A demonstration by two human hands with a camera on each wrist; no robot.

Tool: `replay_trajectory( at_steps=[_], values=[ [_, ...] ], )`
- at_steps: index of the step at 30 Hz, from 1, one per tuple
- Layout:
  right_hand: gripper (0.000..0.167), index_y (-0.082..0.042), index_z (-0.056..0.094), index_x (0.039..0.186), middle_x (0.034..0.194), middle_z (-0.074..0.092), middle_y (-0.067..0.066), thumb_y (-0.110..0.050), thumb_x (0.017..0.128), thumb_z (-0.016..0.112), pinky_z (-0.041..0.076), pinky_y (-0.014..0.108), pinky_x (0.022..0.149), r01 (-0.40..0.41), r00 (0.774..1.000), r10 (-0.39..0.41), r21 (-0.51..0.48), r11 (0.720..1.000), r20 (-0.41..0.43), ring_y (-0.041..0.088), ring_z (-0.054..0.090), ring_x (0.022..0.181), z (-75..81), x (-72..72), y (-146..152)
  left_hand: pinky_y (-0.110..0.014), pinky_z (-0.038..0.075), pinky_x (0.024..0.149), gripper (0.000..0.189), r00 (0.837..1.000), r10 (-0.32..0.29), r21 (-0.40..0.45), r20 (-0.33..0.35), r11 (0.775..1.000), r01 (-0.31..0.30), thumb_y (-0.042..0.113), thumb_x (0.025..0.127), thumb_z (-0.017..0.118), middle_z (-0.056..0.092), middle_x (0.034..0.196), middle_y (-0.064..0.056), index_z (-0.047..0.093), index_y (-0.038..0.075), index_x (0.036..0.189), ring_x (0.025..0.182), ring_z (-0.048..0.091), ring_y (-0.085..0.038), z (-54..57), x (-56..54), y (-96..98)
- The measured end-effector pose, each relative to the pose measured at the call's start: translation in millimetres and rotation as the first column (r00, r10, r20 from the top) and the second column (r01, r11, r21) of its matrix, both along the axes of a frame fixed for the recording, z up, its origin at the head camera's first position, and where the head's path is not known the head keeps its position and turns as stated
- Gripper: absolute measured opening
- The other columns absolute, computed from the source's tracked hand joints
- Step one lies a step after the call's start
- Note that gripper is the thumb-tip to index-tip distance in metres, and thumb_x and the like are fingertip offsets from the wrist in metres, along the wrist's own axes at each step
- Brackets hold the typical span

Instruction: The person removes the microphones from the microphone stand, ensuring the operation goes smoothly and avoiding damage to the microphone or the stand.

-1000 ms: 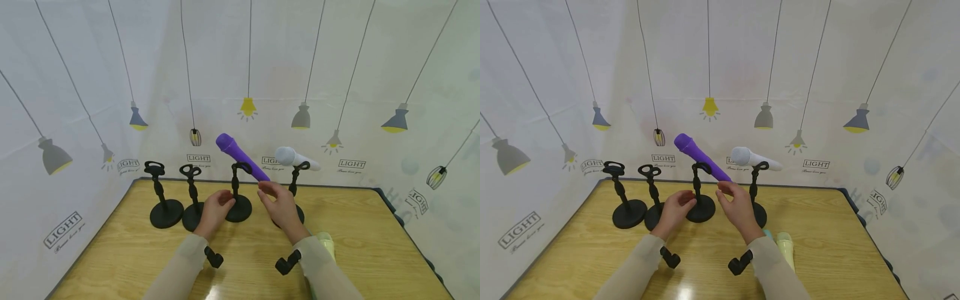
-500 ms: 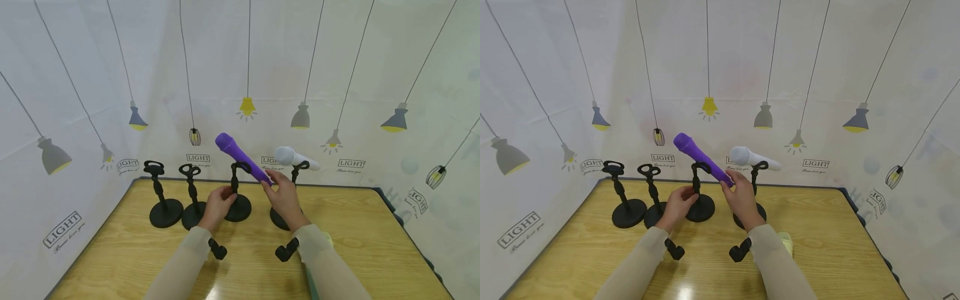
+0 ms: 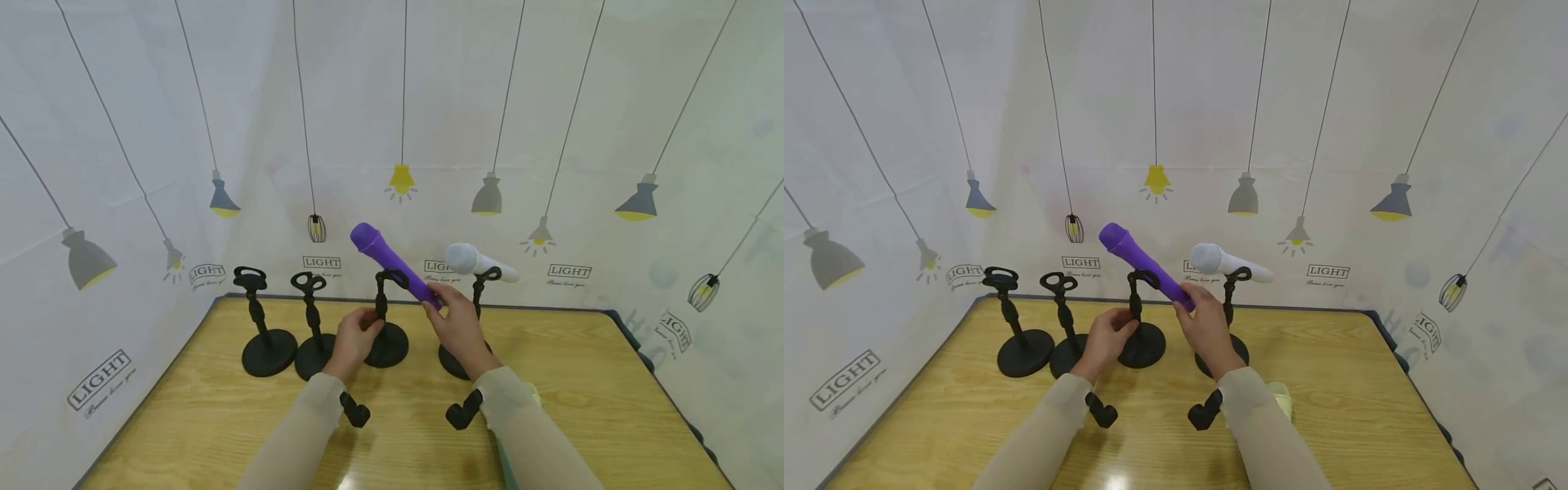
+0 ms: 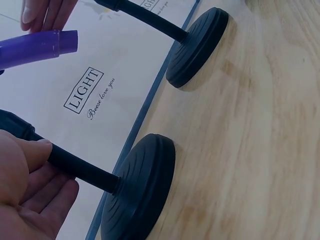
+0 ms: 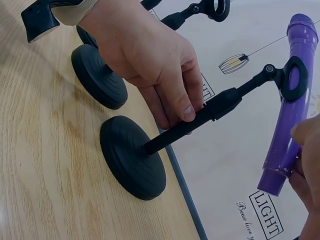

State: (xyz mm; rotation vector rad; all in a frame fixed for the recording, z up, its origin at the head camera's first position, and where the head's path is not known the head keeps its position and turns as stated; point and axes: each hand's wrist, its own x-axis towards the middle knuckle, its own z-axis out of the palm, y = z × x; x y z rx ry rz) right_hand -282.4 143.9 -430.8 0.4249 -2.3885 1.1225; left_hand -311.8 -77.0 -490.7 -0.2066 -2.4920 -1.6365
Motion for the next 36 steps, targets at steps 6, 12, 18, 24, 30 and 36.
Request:
replay_trajectory(
  at_steps=[6, 12, 18, 24, 30, 36],
  values=[
    [0.036, 0.003, 0.069, 0.134, 0.132, 0.073, 0.023, -0.008, 0.101, 0.076, 0.059, 0.055, 0.102, 0.014, 1.0, -0.014, -0.005, 1.0, -0.018, 0.039, 0.073, 0.114, -0.8, 4.0, -1.5, -0.051, 0.061, 0.101, 0.024, 1.0, 0.0, 0.004, 0.022, 1.0, 0.0, 0.017, 0.106, 0.072, 0.078, 0.124, -0.014, 0.075, 0.006, 0.127, 0.116, 0.073, -0.032, -1.2, 5.0, -1.0],
    [0.029, 0.005, 0.071, 0.126, 0.127, 0.075, 0.023, -0.006, 0.1, 0.076, 0.06, 0.054, 0.1, 0.018, 0.998, -0.019, -0.015, 1.0, -0.052, 0.039, 0.074, 0.113, -1.7, 12.4, -2.2, -0.048, 0.061, 0.098, 0.022, 1.0, -0.008, -0.009, 0.026, 1.0, 0.008, 0.018, 0.105, 0.073, 0.078, 0.121, -0.012, 0.075, 0.007, 0.124, 0.113, 0.073, -0.029, -2.2, 13.9, -1.1],
    [0.025, 0.006, 0.073, 0.121, 0.122, 0.076, 0.022, -0.002, 0.097, 0.078, 0.062, 0.053, 0.095, 0.021, 0.991, -0.024, -0.031, 0.999, -0.131, 0.038, 0.076, 0.108, -3.6, 23.3, 0.0, -0.048, 0.061, 0.098, 0.021, 0.999, -0.032, -0.005, 0.013, 0.999, 0.032, 0.018, 0.105, 0.073, 0.079, 0.12, -0.01, 0.075, 0.008, 0.124, 0.113, 0.074, -0.028, -6.3, 22.0, -2.5],
    [0.024, 0.006, 0.074, 0.116, 0.115, 0.076, 0.023, 0.002, 0.094, 0.08, 0.066, 0.051, 0.081, 0.016, 0.98, -0.025, -0.05, 0.999, -0.195, 0.038, 0.076, 0.1, -7.7, 31.1, 1.3, -0.047, 0.061, 0.098, 0.021, 0.998, -0.06, -0.028, 0.001, 0.998, 0.06, 0.019, 0.104, 0.074, 0.08, 0.117, -0.009, 0.075, 0.009, 0.123, 0.109, 0.074, -0.026, -5.7, 33.9, -4.5],
    [0.023, 0.006, 0.075, 0.115, 0.113, 0.075, 0.02, 0.0, 0.094, 0.081, 0.066, 0.046, 0.077, 0.022, 0.981, -0.033, -0.059, 0.998, -0.192, 0.034, 0.076, 0.097, -6.6, 42.3, 2.4, -0.045, 0.062, 0.098, 0.02, 0.995, -0.099, -0.039, 0.024, 0.994, 0.1, 0.021, 0.104, 0.074, 0.08, 0.117, -0.005, 0.076, 0.012, 0.123, 0.109, 0.074, -0.022, -5.3, 47.9, -7.6],
    [0.02, 0.003, 0.077, 0.112, 0.107, 0.074, 0.014, -0.001, 0.093, 0.081, 0.064, 0.04, 0.08, -0.007, 0.977, -0.007, -0.065, 0.998, -0.215, 0.027, 0.074, 0.094, -5.9, 54.0, 5.2, -0.045, 0.062, 0.097, 0.019, 0.989, -0.15, -0.047, 0.016, 0.987, 0.151, 0.021, 0.105, 0.074, 0.08, 0.117, -0.004, 0.076, 0.014, 0.123, 0.108, 0.075, -0.02, -5.6, 59.8, -10.9]
  ],
)
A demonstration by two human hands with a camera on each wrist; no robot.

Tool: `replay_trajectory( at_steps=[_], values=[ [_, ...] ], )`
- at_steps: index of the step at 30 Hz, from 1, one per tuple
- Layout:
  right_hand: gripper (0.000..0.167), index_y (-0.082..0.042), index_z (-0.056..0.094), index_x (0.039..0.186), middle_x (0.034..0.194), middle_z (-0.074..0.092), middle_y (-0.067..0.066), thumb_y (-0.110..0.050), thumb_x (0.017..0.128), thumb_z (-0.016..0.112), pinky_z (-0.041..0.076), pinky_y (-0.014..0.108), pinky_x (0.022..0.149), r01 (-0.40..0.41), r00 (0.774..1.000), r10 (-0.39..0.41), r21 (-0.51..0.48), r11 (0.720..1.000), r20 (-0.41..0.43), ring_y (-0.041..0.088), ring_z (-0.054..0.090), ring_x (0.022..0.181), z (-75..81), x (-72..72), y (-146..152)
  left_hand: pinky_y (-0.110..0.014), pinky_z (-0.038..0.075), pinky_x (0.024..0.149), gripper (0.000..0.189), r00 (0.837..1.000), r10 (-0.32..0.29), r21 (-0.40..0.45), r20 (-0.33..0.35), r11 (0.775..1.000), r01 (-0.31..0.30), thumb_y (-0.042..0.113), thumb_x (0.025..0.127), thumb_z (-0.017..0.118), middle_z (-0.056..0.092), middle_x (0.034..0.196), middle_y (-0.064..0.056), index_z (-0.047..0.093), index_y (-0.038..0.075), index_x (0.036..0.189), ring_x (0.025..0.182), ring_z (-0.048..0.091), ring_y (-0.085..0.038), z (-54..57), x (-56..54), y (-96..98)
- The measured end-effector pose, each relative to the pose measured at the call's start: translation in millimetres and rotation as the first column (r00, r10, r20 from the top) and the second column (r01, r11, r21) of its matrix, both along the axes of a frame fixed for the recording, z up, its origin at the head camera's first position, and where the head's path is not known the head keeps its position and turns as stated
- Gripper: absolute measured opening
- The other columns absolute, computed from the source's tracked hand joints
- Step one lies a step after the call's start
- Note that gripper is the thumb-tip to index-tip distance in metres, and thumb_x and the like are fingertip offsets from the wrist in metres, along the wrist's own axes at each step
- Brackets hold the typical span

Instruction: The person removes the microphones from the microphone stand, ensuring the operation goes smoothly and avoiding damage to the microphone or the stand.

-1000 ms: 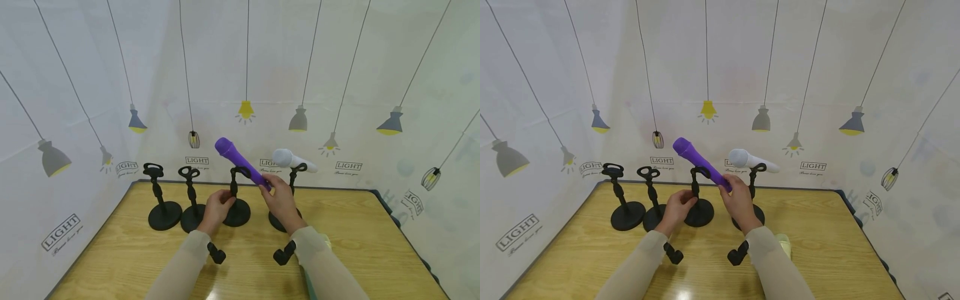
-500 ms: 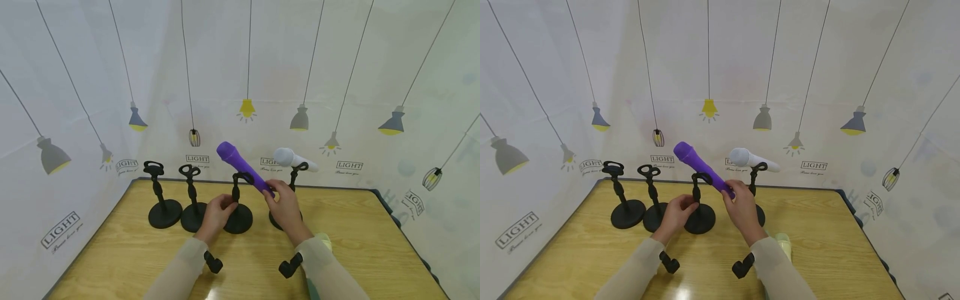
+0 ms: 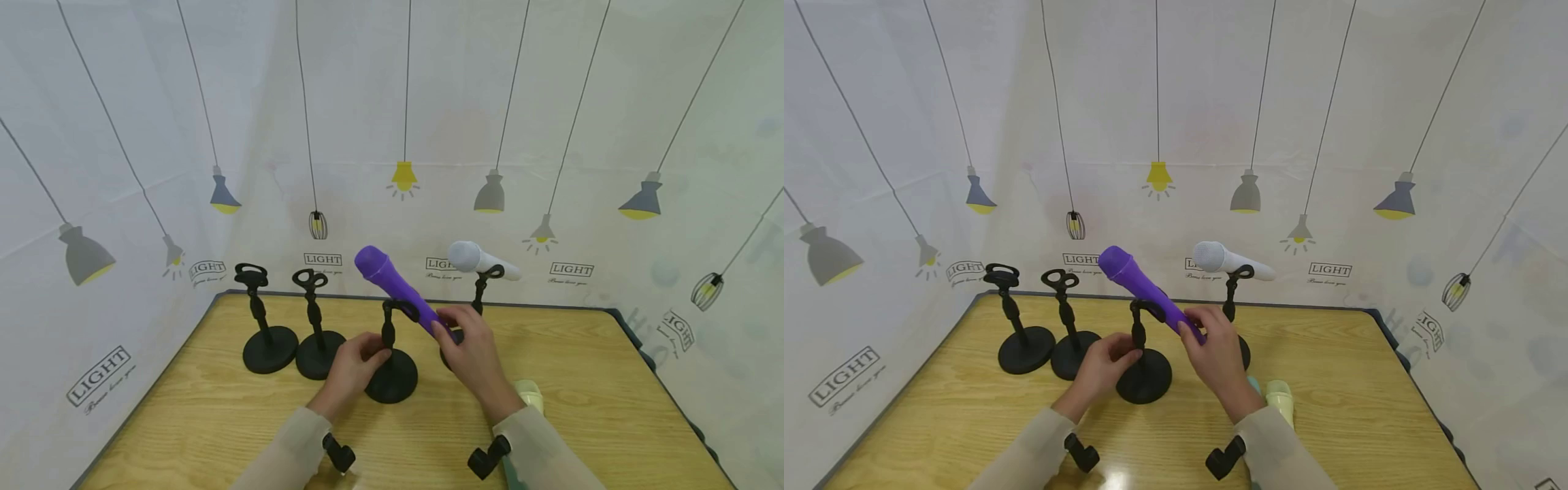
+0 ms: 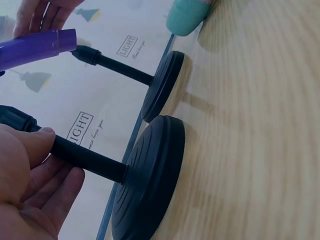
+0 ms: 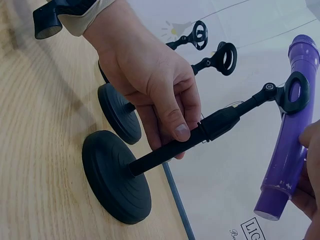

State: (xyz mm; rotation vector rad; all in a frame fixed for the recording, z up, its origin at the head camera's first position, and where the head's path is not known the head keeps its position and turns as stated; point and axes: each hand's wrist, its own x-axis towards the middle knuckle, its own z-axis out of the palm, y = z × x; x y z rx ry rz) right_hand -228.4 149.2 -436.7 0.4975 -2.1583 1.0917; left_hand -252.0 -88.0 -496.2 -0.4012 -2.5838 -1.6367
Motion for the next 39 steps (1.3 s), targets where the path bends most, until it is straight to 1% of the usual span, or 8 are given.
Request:
replay_trajectory(
  at_steps=[5, 10, 14, 20, 24, 31, 34, 39],
  values=[
    [0.02, 0.002, 0.077, 0.11, 0.108, 0.075, 0.013, 0.0, 0.092, 0.083, 0.062, 0.041, 0.08, -0.034, 0.998, 0.034, 0.004, 0.999, -0.055, 0.027, 0.073, 0.093, -3.7, 8.4, 3.2, -0.041, 0.061, 0.094, 0.019, 1.0, -0.009, -0.004, 0.009, 1.0, 0.009, 0.022, 0.104, 0.075, 0.08, 0.115, -0.002, 0.076, 0.016, 0.122, 0.105, 0.074, -0.017, -0.9, 9.4, -2.0],
    [0.021, -0.001, 0.078, 0.11, 0.108, 0.076, 0.011, 0.0, 0.09, 0.083, 0.061, 0.046, 0.079, -0.034, 0.997, 0.035, 0.02, 0.999, -0.069, 0.025, 0.072, 0.095, -5.8, 18.3, 6.9, -0.035, 0.061, 0.092, 0.02, 1.0, -0.027, -0.005, 0.011, 1.0, 0.027, 0.023, 0.104, 0.075, 0.08, 0.115, -0.002, 0.076, 0.015, 0.122, 0.105, 0.073, -0.018, -2.4, 17.9, -3.8],
    [0.02, -0.001, 0.078, 0.109, 0.11, 0.076, 0.01, 0.0, 0.09, 0.084, 0.062, 0.045, 0.08, -0.042, 0.997, 0.045, 0.038, 0.998, -0.07, 0.025, 0.072, 0.097, -4.9, 26.5, 10.2, -0.029, 0.06, 0.09, 0.02, 0.999, -0.051, 0.005, 0.007, 0.999, 0.051, 0.022, 0.104, 0.076, 0.08, 0.115, -0.004, 0.076, 0.013, 0.122, 0.105, 0.074, -0.019, -3.3, 24.7, -5.4],
    [0.02, -0.004, 0.079, 0.108, 0.11, 0.077, 0.007, 0.002, 0.09, 0.083, 0.062, 0.035, 0.083, -0.062, 0.996, 0.064, 0.037, 0.997, -0.065, 0.021, 0.073, 0.097, -2.3, 37.4, 13.5, -0.025, 0.06, 0.09, 0.02, 0.996, -0.084, 0.035, 0.016, 0.996, 0.083, 0.021, 0.103, 0.076, 0.081, 0.116, -0.006, 0.077, 0.012, 0.122, 0.106, 0.075, -0.02, -4.9, 33.8, -5.9],
    [0.02, -0.005, 0.079, 0.109, 0.111, 0.078, 0.005, 0.001, 0.09, 0.083, 0.062, 0.032, 0.083, -0.09, 0.994, 0.092, 0.025, 0.996, -0.06, 0.019, 0.073, 0.097, -0.3, 42.7, 14.3, -0.023, 0.06, 0.088, 0.02, 0.995, -0.096, 0.046, 0.015, 0.994, 0.095, 0.02, 0.103, 0.076, 0.081, 0.115, -0.007, 0.077, 0.011, 0.121, 0.105, 0.076, -0.021, -5.7, 38.6, -6.3],
    [0.024, -0.007, 0.08, 0.113, 0.115, 0.078, 0.004, 0.001, 0.09, 0.082, 0.056, 0.017, 0.092, -0.125, 0.991, 0.125, 0.001, 0.992, -0.043, 0.02, 0.074, 0.102, 0.0, 50.1, 15.4, -0.022, 0.059, 0.088, 0.02, 0.991, -0.125, 0.08, 0.038, 0.989, 0.122, 0.019, 0.102, 0.077, 0.08, 0.115, -0.008, 0.076, 0.009, 0.121, 0.104, 0.075, -0.019, -5.1, 48.8, -5.9],
    [0.024, -0.008, 0.08, 0.114, 0.116, 0.078, 0.003, 0.001, 0.092, 0.08, 0.054, 0.015, 0.094, -0.137, 0.99, 0.136, -0.016, 0.99, -0.035, 0.02, 0.074, 0.103, 1.9, 53.1, 15.0, -0.022, 0.059, 0.088, 0.021, 0.989, -0.135, 0.092, 0.052, 0.987, 0.13, 0.019, 0.102, 0.077, 0.08, 0.116, -0.008, 0.076, 0.01, 0.121, 0.105, 0.075, -0.018, -3.3, 53.5, -5.3],
    [0.023, -0.007, 0.079, 0.116, 0.115, 0.078, 0.003, 0.002, 0.095, 0.077, 0.057, 0.016, 0.09, -0.173, 0.985, 0.172, -0.061, 0.983, -0.027, 0.021, 0.075, 0.099, 9.6, 57.2, 11.8, -0.021, 0.059, 0.088, 0.02, 0.987, -0.145, 0.089, 0.073, 0.986, 0.139, 0.019, 0.102, 0.077, 0.08, 0.115, -0.007, 0.076, 0.011, 0.121, 0.104, 0.074, -0.017, -1.4, 60.2, -5.0]
  ],
)
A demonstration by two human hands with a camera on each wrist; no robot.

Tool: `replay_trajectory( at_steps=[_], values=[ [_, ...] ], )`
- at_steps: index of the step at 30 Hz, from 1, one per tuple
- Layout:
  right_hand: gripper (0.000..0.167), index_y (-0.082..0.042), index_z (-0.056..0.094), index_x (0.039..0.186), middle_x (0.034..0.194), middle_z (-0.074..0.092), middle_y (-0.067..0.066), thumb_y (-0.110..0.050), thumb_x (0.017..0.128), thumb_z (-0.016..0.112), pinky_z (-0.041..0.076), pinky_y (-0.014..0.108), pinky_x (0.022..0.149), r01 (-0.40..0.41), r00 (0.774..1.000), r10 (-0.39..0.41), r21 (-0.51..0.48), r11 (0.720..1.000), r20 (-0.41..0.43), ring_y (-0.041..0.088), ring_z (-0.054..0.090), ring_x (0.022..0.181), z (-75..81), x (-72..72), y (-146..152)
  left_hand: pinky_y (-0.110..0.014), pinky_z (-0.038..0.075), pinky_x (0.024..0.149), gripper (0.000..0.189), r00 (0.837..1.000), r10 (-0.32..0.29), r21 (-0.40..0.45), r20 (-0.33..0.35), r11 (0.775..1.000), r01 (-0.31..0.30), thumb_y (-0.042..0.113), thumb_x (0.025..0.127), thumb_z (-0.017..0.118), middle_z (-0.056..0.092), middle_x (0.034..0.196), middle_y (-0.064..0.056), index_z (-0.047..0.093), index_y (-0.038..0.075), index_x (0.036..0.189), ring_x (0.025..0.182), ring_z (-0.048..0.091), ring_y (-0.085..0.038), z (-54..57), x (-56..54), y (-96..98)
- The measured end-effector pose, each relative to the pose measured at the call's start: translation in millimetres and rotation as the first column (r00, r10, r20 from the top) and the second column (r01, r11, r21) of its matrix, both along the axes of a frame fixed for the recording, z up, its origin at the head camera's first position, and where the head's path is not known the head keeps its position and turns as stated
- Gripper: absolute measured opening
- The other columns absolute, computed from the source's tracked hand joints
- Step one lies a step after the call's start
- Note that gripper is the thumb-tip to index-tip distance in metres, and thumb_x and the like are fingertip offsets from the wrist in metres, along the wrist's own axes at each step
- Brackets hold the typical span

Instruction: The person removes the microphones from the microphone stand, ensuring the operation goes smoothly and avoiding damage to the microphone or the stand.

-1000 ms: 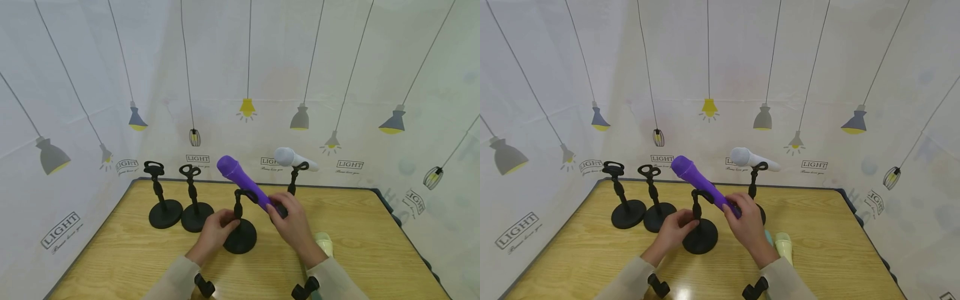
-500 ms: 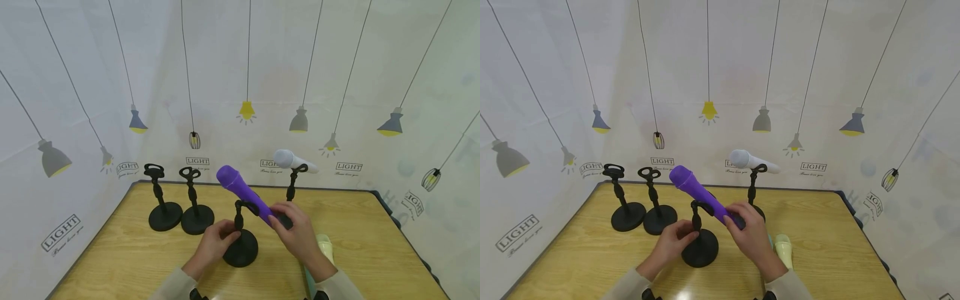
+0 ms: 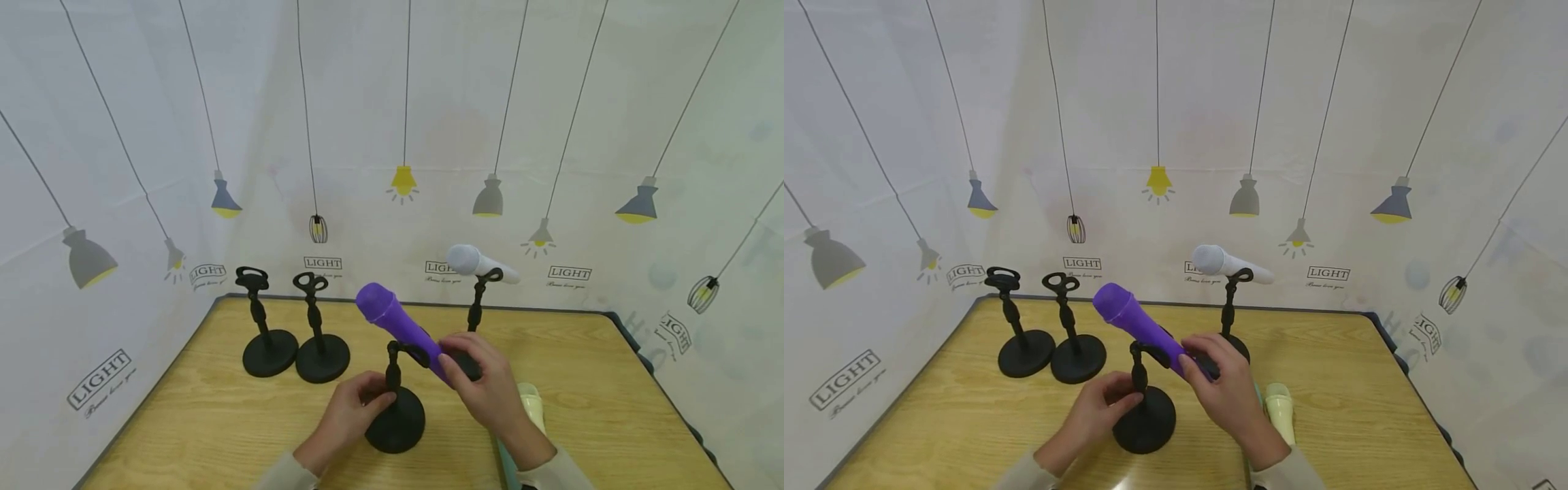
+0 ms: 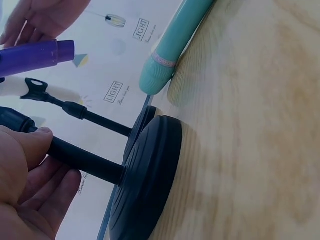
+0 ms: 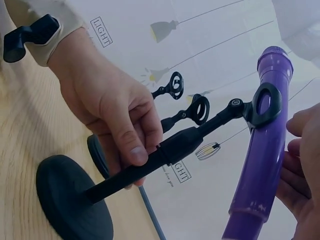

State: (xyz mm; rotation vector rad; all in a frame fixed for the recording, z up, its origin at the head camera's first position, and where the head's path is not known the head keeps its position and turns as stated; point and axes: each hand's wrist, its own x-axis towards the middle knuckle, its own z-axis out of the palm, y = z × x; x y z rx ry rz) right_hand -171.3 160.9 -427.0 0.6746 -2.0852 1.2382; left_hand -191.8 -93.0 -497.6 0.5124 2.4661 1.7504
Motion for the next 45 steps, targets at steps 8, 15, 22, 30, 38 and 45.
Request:
replay_trajectory(
  at_steps=[8, 15, 22, 30, 38, 45],
  values=[
    [0.028, -0.01, 0.077, 0.122, 0.117, 0.078, 0.003, 0.0, 0.096, 0.078, 0.06, 0.021, 0.088, -0.064, 0.998, 0.064, -0.017, 0.998, 0.015, 0.018, 0.075, 0.1, 18.1, 4.0, -8.6, -0.021, 0.059, 0.09, 0.02, 0.999, -0.025, 0.003, 0.031, 1.0, 0.025, 0.019, 0.102, 0.077, 0.081, 0.117, -0.006, 0.076, 0.013, 0.122, 0.105, 0.075, -0.013, -1.1, 7.4, 0.5],
    [0.033, -0.008, 0.075, 0.125, 0.119, 0.079, 0.006, 0.003, 0.094, 0.079, 0.06, 0.02, 0.092, -0.099, 0.995, 0.099, -0.018, 0.995, -0.003, 0.016, 0.076, 0.103, 28.1, 6.4, -11.7, -0.023, 0.061, 0.091, 0.021, 0.997, -0.057, 0.017, 0.058, 0.998, 0.056, 0.019, 0.102, 0.077, 0.081, 0.119, -0.005, 0.077, 0.015, 0.123, 0.106, 0.076, -0.014, 0.7, 12.9, 3.7],
    [0.037, -0.009, 0.075, 0.126, 0.12, 0.079, 0.007, 0.0, 0.091, 0.084, 0.064, 0.029, 0.09, -0.107, 0.994, 0.106, 0.019, 0.994, 0.016, 0.017, 0.076, 0.105, 38.0, 11.6, -13.5, -0.021, 0.061, 0.088, 0.019, 0.996, -0.082, 0.011, 0.037, 0.997, 0.082, 0.017, 0.102, 0.077, 0.081, 0.118, -0.007, 0.077, 0.014, 0.12, 0.103, 0.076, -0.009, 0.7, 16.9, 6.7],
    [0.041, -0.007, 0.074, 0.128, 0.124, 0.078, 0.007, -0.005, 0.089, 0.088, 0.065, 0.035, 0.091, -0.094, 0.993, 0.089, 0.061, 0.994, 0.076, 0.019, 0.076, 0.109, 49.6, 19.2, -15.2, -0.021, 0.061, 0.091, 0.018, 0.994, -0.111, 0.037, 0.001, 0.993, 0.11, 0.016, 0.101, 0.077, 0.081, 0.118, -0.007, 0.078, 0.014, 0.119, 0.104, 0.076, -0.007, 1.9, 23.5, 10.9],
    [0.043, -0.012, 0.074, 0.132, 0.129, 0.077, 0.004, -0.012, 0.091, 0.088, 0.065, 0.04, 0.092, -0.12, 0.977, 0.108, 0.057, 0.991, 0.185, 0.019, 0.074, 0.112, 62.9, 27.1, -15.1, -0.019, 0.06, 0.092, 0.019, 0.99, -0.138, 0.061, 0.007, 0.989, 0.137, 0.017, 0.102, 0.077, 0.081, 0.119, -0.008, 0.078, 0.014, 0.12, 0.106, 0.076, -0.006, -0.4, 28.4, 14.4],
    [0.044, -0.014, 0.074, 0.131, 0.128, 0.076, 0.002, -0.014, 0.09, 0.089, 0.063, 0.037, 0.094, -0.132, 0.96, 0.114, 0.052, 0.99, 0.255, 0.02, 0.073, 0.112, 69.2, 32.7, -16.1, -0.02, 0.06, 0.091, 0.019, 0.988, -0.155, 0.076, 0.019, 0.985, 0.153, 0.019, 0.101, 0.078, 0.081, 0.118, -0.008, 0.079, 0.014, 0.12, 0.105, 0.075, -0.005, -1.2, 34.1, 17.1]
  ],
)
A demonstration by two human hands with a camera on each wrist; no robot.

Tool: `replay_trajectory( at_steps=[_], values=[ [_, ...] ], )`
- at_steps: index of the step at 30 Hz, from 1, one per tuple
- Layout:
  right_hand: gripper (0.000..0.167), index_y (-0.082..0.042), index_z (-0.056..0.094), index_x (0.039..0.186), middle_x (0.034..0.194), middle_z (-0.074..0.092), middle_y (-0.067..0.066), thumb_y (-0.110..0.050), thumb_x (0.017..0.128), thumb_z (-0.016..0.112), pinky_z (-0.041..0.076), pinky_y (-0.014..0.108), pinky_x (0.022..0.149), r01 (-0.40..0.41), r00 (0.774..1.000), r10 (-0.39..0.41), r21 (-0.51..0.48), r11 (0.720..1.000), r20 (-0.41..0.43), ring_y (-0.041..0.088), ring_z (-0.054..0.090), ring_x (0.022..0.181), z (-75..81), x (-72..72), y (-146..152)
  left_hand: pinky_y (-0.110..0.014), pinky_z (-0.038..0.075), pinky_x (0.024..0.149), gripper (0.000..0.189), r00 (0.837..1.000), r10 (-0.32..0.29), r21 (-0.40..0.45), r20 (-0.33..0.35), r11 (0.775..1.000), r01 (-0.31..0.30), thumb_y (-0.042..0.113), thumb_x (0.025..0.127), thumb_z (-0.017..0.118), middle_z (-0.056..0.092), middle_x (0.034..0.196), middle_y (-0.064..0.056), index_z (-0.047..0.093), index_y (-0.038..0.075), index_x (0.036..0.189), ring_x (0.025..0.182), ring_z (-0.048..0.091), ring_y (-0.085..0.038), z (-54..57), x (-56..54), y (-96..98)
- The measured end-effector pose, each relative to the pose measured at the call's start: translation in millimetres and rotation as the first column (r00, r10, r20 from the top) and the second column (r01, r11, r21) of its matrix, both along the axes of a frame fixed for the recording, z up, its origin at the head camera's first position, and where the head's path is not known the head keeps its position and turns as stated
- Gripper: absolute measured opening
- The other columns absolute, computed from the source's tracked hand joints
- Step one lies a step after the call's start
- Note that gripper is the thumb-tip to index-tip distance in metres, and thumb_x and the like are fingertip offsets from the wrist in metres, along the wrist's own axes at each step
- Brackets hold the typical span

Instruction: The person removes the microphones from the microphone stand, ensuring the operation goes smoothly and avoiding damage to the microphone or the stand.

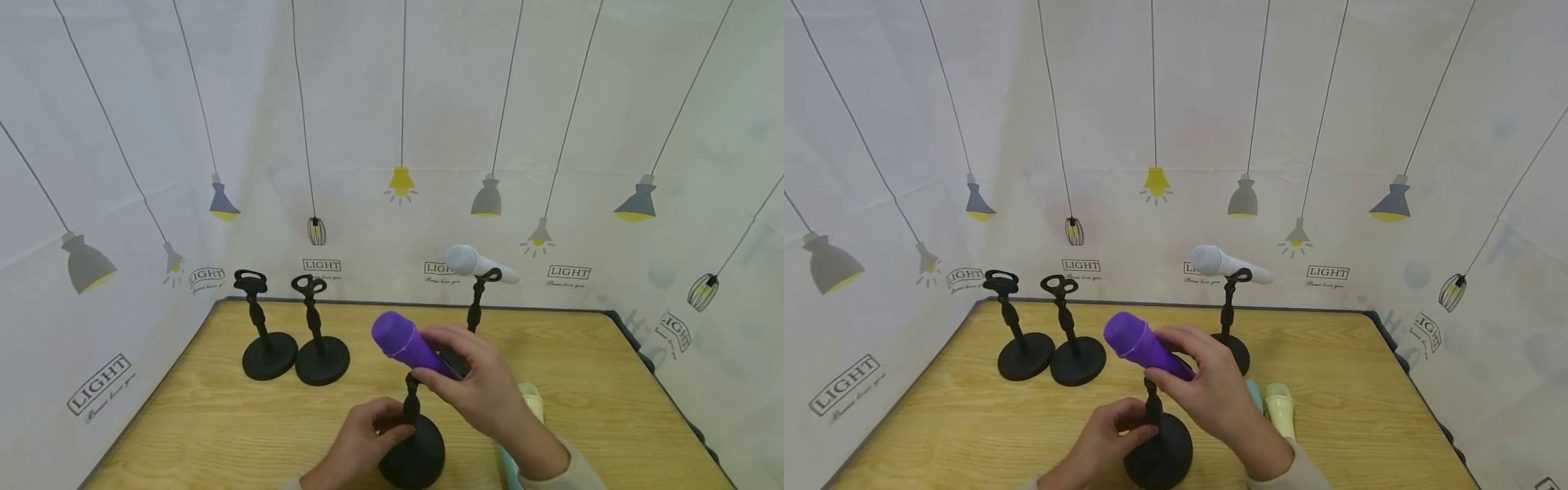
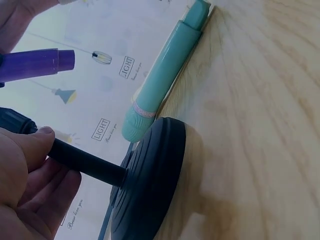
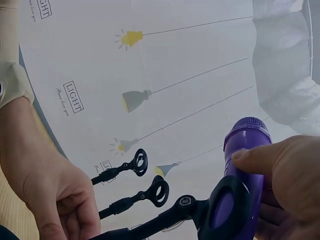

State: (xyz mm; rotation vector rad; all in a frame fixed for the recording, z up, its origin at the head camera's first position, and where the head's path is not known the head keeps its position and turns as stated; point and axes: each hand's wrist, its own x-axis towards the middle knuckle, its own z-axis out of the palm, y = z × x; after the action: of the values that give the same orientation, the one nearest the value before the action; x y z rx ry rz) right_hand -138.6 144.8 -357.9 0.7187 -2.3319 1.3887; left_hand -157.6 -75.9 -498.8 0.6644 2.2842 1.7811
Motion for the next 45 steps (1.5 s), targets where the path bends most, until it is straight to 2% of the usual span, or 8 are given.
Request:
replay_trajectory(
  at_steps=[5, 14, 19, 25, 32, 35, 39, 45],
  values=[
    [0.04, -0.012, 0.075, 0.13, 0.128, 0.077, 0.003, -0.013, 0.092, 0.087, 0.063, 0.035, 0.093, 0.002, 1.0, -0.002, -0.002, 1.0, -0.012, 0.018, 0.073, 0.11, 1.0, 3.0, 1.2, -0.018, 0.059, 0.091, 0.018, 1.0, -0.006, -0.008, 0.01, 1.0, 0.006, 0.02, 0.101, 0.079, 0.081, 0.117, -0.005, 0.079, 0.016, 0.119, 0.105, 0.075, -0.004, 1.7, 1.9, 1.6],
    [0.037, -0.009, 0.076, 0.129, 0.126, 0.078, 0.006, -0.013, 0.093, 0.086, 0.064, 0.035, 0.09, -0.005, 0.998, 0.006, 0.023, 1.0, -0.059, 0.021, 0.074, 0.109, 3.3, 4.2, 3.9, -0.023, 0.06, 0.098, 0.02, 0.999, -0.042, 0.019, 0.006, 0.999, 0.042, 0.016, 0.101, 0.077, 0.08, 0.121, -0.011, 0.078, 0.012, 0.12, 0.11, 0.075, -0.006, 3.2, -1.7, 5.7],
    [0.041, -0.009, 0.076, 0.129, 0.126, 0.078, 0.007, -0.015, 0.091, 0.089, 0.065, 0.041, 0.091, 0.032, 0.996, -0.026, 0.066, 0.997, -0.081, 0.026, 0.076, 0.11, 6.8, 7.2, 0.8, -0.019, 0.059, 0.095, 0.017, 1.0, -0.028, 0.036, -0.007, 0.999, 0.028, 0.016, 0.101, 0.078, 0.08, 0.118, -0.015, 0.078, 0.012, 0.117, 0.108, 0.075, -0.005, -0.9, -1.8, 6.4],
    [0.042, -0.01, 0.077, 0.128, 0.126, 0.078, 0.004, -0.013, 0.089, 0.091, 0.065, 0.051, 0.091, 0.092, 0.992, -0.083, 0.096, 0.991, -0.094, 0.023, 0.076, 0.11, 10.6, 10.1, -4.4, -0.019, 0.06, 0.093, 0.016, 1.0, -0.01, 0.04, -0.026, 0.999, 0.011, 0.016, 0.1, 0.078, 0.081, 0.116, -0.014, 0.079, 0.012, 0.116, 0.106, 0.076, -0.006, -1.9, -2.6, 7.4],
    [0.042, -0.01, 0.077, 0.127, 0.125, 0.079, 0.003, -0.008, 0.087, 0.09, 0.065, 0.049, 0.092, 0.104, 0.991, -0.097, 0.08, 0.991, -0.092, 0.02, 0.076, 0.109, 7.5, 10.7, -6.3, -0.019, 0.059, 0.092, 0.014, 0.999, 0.003, 0.029, -0.034, 1.0, -0.002, 0.011, 0.099, 0.079, 0.082, 0.113, -0.01, 0.079, 0.011, 0.113, 0.104, 0.076, -0.006, -3.1, -2.6, 10.4],
    [0.041, -0.01, 0.077, 0.127, 0.124, 0.079, 0.003, -0.008, 0.087, 0.09, 0.065, 0.048, 0.092, 0.105, 0.99, -0.097, 0.078, 0.991, -0.105, 0.02, 0.077, 0.109, 7.5, 11.1, -6.6, -0.018, 0.059, 0.091, 0.014, 0.999, 0.013, 0.018, -0.037, 1.0, -0.012, 0.01, 0.098, 0.08, 0.082, 0.111, -0.009, 0.079, 0.011, 0.112, 0.103, 0.077, -0.01, -1.2, -2.2, 12.3],
    [0.04, -0.009, 0.078, 0.126, 0.123, 0.079, 0.004, -0.008, 0.088, 0.09, 0.065, 0.041, 0.091, 0.095, 0.988, -0.086, 0.064, 0.993, -0.13, 0.021, 0.076, 0.107, 10.1, 11.4, -6.1, -0.02, 0.06, 0.091, 0.015, 0.998, 0.014, 0.002, -0.059, 1.0, -0.014, 0.009, 0.097, 0.081, 0.082, 0.11, -0.006, 0.079, 0.012, 0.111, 0.104, 0.078, -0.016, 2.7, -2.6, 16.5],
    [0.04, -0.009, 0.078, 0.127, 0.124, 0.079, 0.004, -0.009, 0.088, 0.09, 0.063, 0.035, 0.09, 0.072, 0.987, -0.061, 0.071, 0.995, -0.152, 0.02, 0.076, 0.106, 18.5, 10.1, -7.4, -0.021, 0.062, 0.09, 0.015, 0.998, 0.004, -0.007, -0.066, 1.0, -0.005, 0.006, 0.097, 0.08, 0.083, 0.109, -0.005, 0.079, 0.011, 0.111, 0.102, 0.079, -0.014, 4.0, -0.3, 22.5]
  ],
)
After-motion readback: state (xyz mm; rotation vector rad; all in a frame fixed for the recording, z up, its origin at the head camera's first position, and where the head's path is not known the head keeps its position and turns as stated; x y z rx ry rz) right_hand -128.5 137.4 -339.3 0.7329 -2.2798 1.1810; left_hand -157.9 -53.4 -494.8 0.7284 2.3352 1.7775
